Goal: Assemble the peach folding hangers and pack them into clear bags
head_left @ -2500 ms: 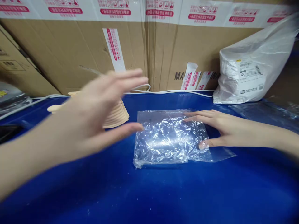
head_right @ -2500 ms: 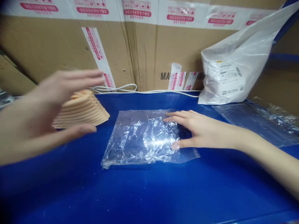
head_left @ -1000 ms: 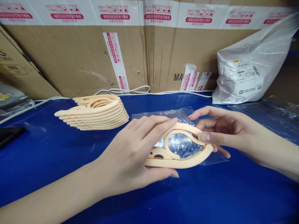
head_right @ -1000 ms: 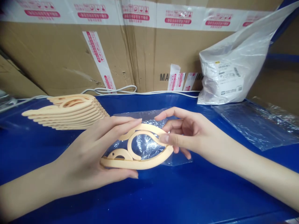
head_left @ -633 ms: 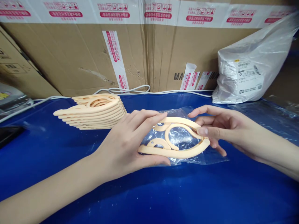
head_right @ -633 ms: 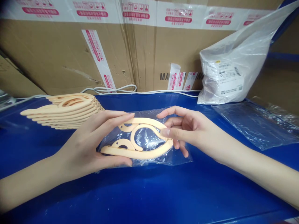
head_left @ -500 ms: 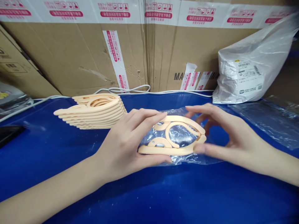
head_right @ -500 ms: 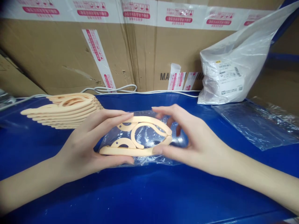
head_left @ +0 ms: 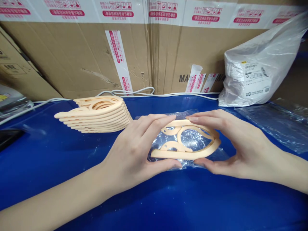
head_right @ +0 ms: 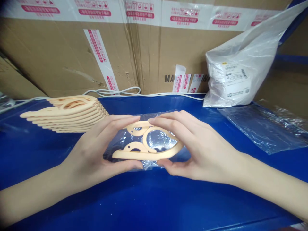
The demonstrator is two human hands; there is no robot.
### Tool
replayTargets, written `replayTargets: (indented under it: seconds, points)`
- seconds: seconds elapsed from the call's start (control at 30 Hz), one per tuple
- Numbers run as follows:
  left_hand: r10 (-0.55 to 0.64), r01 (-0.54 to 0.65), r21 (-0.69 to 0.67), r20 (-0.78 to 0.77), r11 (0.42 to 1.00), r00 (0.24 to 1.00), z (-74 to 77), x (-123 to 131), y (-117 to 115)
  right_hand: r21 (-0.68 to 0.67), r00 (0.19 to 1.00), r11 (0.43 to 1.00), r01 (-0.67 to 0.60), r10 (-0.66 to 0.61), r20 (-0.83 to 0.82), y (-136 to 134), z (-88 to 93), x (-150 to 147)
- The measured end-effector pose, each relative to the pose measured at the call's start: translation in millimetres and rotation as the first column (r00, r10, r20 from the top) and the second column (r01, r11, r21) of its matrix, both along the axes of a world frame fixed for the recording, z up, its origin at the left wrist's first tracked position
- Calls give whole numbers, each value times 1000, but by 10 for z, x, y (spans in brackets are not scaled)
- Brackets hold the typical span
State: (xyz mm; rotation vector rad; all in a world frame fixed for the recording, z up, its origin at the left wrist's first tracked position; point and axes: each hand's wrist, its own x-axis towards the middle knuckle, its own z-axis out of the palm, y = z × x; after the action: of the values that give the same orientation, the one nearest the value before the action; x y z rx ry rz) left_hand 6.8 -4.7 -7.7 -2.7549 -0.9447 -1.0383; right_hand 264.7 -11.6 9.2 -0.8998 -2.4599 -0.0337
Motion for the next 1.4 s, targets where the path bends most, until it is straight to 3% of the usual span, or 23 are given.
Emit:
replayTargets:
  seconds: [0.17,0.3,0.4,0.57,0.77,0.9,1.03,1.27,1.4]
  points:
    - [43,-55,-109,-106,992,993,6,-118,37,52,993,992,117,-117,-17,162,165,223]
    - [47,-112,-276,-231,955,972,25,-234,52,-74,953,951,300,-296,61,385,361,633]
    - [58,-164,-344,-298,925,953,15,-271,71,-132,945,940,314,-296,139,494,443,895]
    - [14,-200,-446,-386,872,922,-50,-280,101,-238,901,876,420,-372,222,442,476,957]
    - [32,-242,-484,-402,841,915,-70,-259,89,-312,948,903,294,-235,214,451,283,677]
    - [-43,-204,-504,-436,839,899,-73,-260,123,-181,978,972,150,-120,171,531,4,421]
    - [-60,-175,-485,-432,857,900,-90,-260,138,-218,995,975,34,-12,102,581,-192,311]
    - [-130,-70,-427,-423,902,897,-84,-219,94,-323,985,943,81,-26,171,647,-92,508]
    - [-178,-13,-408,-427,913,887,-87,-205,83,-322,996,944,74,-55,66,642,-135,420]
